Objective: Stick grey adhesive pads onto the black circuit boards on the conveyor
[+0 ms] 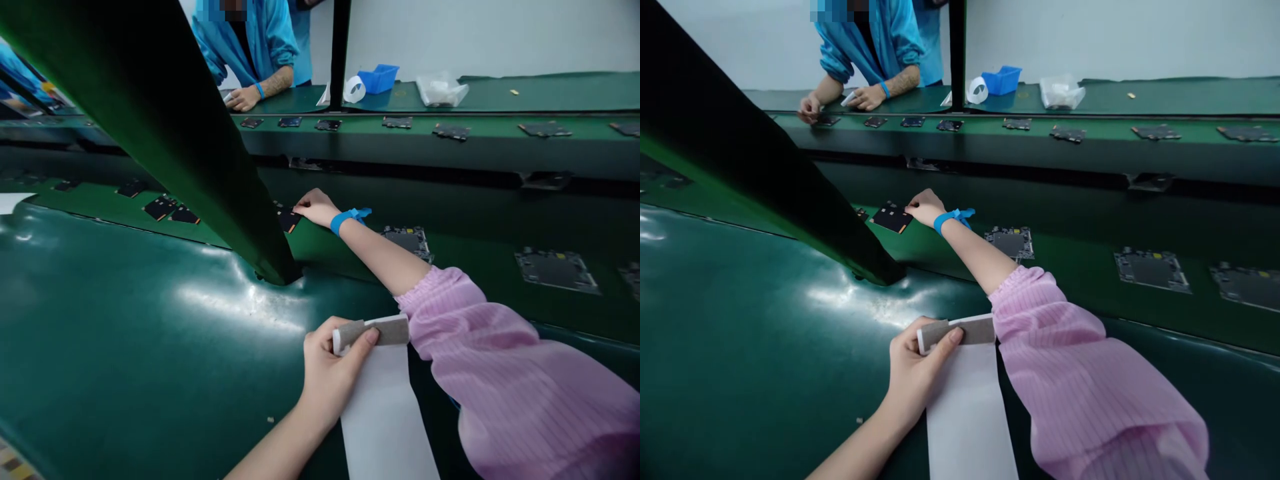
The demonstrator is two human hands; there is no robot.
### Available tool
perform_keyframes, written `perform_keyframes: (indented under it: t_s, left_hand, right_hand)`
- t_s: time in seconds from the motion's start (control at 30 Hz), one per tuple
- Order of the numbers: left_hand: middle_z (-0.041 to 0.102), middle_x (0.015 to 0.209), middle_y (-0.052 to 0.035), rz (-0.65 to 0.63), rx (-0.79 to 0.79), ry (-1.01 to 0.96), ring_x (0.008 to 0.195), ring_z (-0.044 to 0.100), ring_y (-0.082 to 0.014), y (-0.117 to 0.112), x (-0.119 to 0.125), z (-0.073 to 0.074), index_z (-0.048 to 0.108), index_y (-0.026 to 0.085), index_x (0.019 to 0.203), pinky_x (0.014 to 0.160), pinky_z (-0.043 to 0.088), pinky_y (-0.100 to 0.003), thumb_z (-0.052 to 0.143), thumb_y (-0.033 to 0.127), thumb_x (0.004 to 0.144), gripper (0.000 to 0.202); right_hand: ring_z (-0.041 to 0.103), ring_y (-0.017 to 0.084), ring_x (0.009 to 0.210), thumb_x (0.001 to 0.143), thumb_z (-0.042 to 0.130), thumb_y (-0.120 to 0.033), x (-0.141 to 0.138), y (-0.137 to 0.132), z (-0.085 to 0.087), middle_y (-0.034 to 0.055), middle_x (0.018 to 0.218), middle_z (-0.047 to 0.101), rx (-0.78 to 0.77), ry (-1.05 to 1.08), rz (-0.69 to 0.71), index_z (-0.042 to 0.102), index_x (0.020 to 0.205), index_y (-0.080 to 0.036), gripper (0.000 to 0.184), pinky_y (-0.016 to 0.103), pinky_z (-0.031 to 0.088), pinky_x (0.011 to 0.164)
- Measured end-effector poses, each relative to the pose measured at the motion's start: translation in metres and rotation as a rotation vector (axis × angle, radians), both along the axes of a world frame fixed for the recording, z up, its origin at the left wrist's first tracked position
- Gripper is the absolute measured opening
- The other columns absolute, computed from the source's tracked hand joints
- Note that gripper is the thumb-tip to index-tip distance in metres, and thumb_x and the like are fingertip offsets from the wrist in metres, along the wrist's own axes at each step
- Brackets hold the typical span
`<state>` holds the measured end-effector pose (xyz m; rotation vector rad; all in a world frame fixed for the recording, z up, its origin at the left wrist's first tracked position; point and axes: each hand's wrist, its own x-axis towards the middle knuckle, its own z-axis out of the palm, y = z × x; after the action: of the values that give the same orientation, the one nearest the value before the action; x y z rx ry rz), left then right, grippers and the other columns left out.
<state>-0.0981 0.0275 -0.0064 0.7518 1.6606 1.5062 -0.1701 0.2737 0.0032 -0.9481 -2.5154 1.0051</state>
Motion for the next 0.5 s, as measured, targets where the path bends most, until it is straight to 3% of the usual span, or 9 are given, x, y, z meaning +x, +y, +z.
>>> perform_keyframes:
  t_s: [0.33, 0.43, 0.5]
  left_hand:
    - [0.050, 0.049, 0.0036, -0.013, 0.007, -0.030, 0.046, 0.042, -0.0087, -0.001, -0.001, 0.002, 0.062, 0.016, 0.059, 0.044, 0.035, -0.020, 0.073, 0.033, 0.068, 0.022]
    - [0.051, 0.050, 0.0036, -0.015, 0.007, -0.041, 0.047, 0.043, -0.0091, 0.000, -0.001, 0.002, 0.062, 0.016, 0.059, 0.045, 0.035, -0.021, 0.073, 0.033, 0.068, 0.022]
    - [0.051, 0.051, 0.0035, -0.015, 0.007, -0.045, 0.048, 0.044, -0.0094, 0.001, -0.001, 0.002, 0.062, 0.016, 0.059, 0.046, 0.036, -0.021, 0.073, 0.033, 0.068, 0.023]
  right_hand:
    - [0.053, 0.030, 0.110, 0.083, 0.058, -0.029, 0.012, -0.005, -0.009, 0.0119, 0.117, 0.058, 0.101, -0.040, -0.064, 0.068, 0.081, -0.019, 0.014, 0.041, 0.043, 0.091]
    - [0.049, 0.033, 0.113, 0.083, 0.056, -0.028, 0.018, -0.006, -0.012, 0.0139, 0.121, 0.053, 0.140, -0.058, -0.100, 0.063, 0.089, -0.019, 0.013, 0.046, 0.041, 0.093]
    - [0.051, 0.032, 0.110, 0.081, 0.058, -0.029, 0.021, -0.002, -0.011, 0.0147, 0.120, 0.052, 0.121, -0.073, -0.115, 0.057, 0.102, -0.018, 0.024, 0.045, 0.042, 0.091]
